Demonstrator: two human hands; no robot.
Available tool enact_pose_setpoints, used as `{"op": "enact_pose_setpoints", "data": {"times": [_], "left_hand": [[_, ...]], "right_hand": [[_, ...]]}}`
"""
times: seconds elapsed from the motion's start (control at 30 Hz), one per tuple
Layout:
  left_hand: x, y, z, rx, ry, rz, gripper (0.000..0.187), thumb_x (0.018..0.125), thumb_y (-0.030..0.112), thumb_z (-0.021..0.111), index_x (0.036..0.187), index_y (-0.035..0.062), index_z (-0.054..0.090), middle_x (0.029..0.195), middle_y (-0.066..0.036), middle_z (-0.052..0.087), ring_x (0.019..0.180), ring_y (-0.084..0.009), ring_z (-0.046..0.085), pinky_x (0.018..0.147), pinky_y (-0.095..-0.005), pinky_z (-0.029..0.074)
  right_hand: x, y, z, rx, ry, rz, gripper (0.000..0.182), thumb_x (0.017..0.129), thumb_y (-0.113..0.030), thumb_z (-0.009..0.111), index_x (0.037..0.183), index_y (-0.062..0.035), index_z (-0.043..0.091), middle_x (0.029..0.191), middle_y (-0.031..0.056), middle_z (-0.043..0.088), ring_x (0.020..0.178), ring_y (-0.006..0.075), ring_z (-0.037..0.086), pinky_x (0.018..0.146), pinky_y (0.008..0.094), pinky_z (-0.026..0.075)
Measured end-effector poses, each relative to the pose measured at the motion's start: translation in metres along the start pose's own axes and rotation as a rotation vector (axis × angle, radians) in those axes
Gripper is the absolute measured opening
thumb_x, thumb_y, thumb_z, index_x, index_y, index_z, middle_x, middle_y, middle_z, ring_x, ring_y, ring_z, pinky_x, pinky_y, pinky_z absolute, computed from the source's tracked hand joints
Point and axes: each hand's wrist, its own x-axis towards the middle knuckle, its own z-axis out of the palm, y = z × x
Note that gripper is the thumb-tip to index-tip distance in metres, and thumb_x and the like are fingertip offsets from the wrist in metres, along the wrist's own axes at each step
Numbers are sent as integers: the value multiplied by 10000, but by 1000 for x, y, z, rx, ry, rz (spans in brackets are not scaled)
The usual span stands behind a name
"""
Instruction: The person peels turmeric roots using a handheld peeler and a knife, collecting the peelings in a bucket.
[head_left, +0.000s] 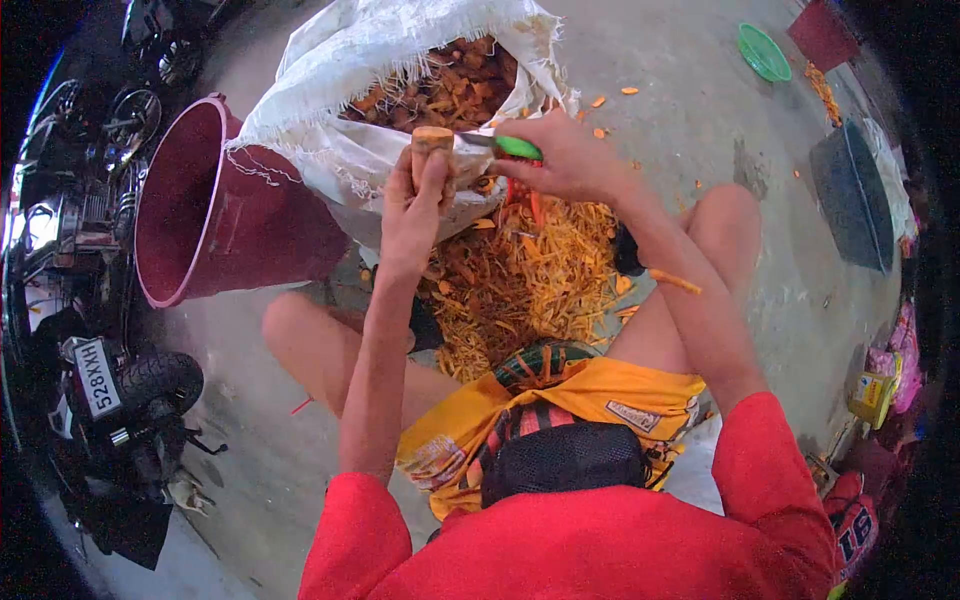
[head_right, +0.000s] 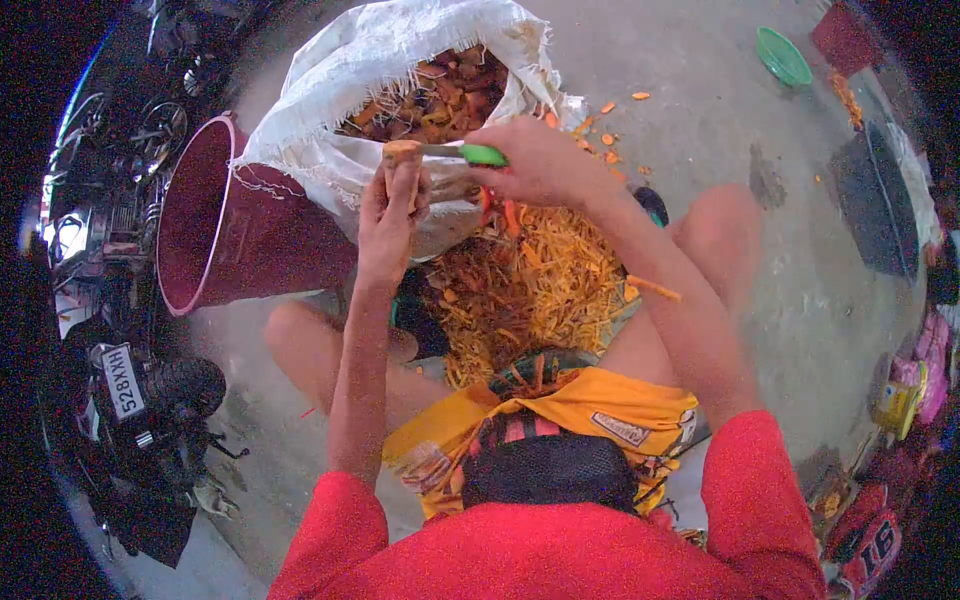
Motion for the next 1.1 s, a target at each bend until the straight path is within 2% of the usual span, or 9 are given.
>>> {"op": "enact_pose_setpoints", "data": {"times": [0.1, 0.33, 0.63, 0.73, 0.8, 0.83, 0.93, 1.0, 1.1], "left_hand": [[-5, 8, 6, 109, -49, 122, 273, 1051, 250, 567, 1246, 58, 564, 1036, -18, 617, 785, -47, 547, 694, -196, 457], [-9, 9, 12, 316, 63, 314, 173, 993, 79, 610, 1117, -21, 542, 923, -55, 645, 865, -101, 603, 760, -262, 509], [-11, 14, 1, 227, -13, 312, 174, 1036, 131, 553, 1156, 63, 447, 932, 1, 556, 784, -40, 534, 672, -201, 462], [-15, 12, -6, 282, -89, 245, 289, 1008, 262, 634, 1136, 80, 450, 897, 8, 561, 750, -34, 516, 627, -188, 432], [-25, 18, 8, 3, -291, 355, 432, 954, 432, 692, 1073, 86, 462, 888, 10, 576, 733, -34, 515, 601, -183, 413], [-24, 11, 4, 43, -163, 334, 577, 894, 564, 715, 1080, 76, 469, 903, -11, 615, 760, -49, 543, 638, -203, 436], [-20, 28, -19, 89, -175, 324, 606, 879, 564, 734, 1119, 74, 471, 971, -49, 654, 835, -69, 581, 716, -223, 469], [-19, 34, -26, 93, -211, 404, 539, 939, 438, 712, 1255, 67, 481, 1041, -90, 684, 955, -112, 614, 832, -272, 494], [-23, 50, -12, 98, -144, 190, 470, 1010, 244, 618, 1409, 70, 443, 1172, -141, 671, 1116, -197, 630, 952, -332, 501]], "right_hand": [[1, -17, 1, -63, 24, -108, 212, 897, -212, 705, 1010, -49, 630, 794, 191, 648, 756, 403, 642, 668, 452, 500], [1, -17, 13, -91, -47, -52, 199, 860, -152, 705, 1011, -36, 648, 836, 206, 664, 780, 405, 654, 701, 464, 508], [8, -17, 24, -56, -20, -30, 191, 878, -180, 668, 988, -24, 670, 814, 206, 677, 821, 385, 676, 723, 467, 525], [23, 20, 27, -108, -62, 161, 264, 931, -278, 626, 945, -19, 678, 802, 210, 671, 799, 391, 667, 714, 467, 521], [22, 73, 14, -137, -269, 396, 374, 963, -379, 587, 913, -22, 683, 777, 208, 665, 755, 378, 658, 698, 468, 509], [20, 83, 4, -193, -254, 407, 368, 952, -384, 614, 921, -24, 681, 778, 200, 665, 745, 365, 652, 690, 460, 502], [11, 88, -20, -285, -165, 392, 354, 926, -380, 664, 934, -26, 672, 808, 186, 673, 745, 346, 643, 687, 447, 495], [7, 81, -24, -300, -71, 390, 347, 912, -371, 687, 940, -26, 666, 836, 181, 680, 754, 340, 640, 691, 443, 494], [-7, 58, -35, -310, 26, 322, 347, 887, -361, 735, 974, -32, 668, 895, 143, 697, 791, 284, 658, 733, 416, 513]]}}
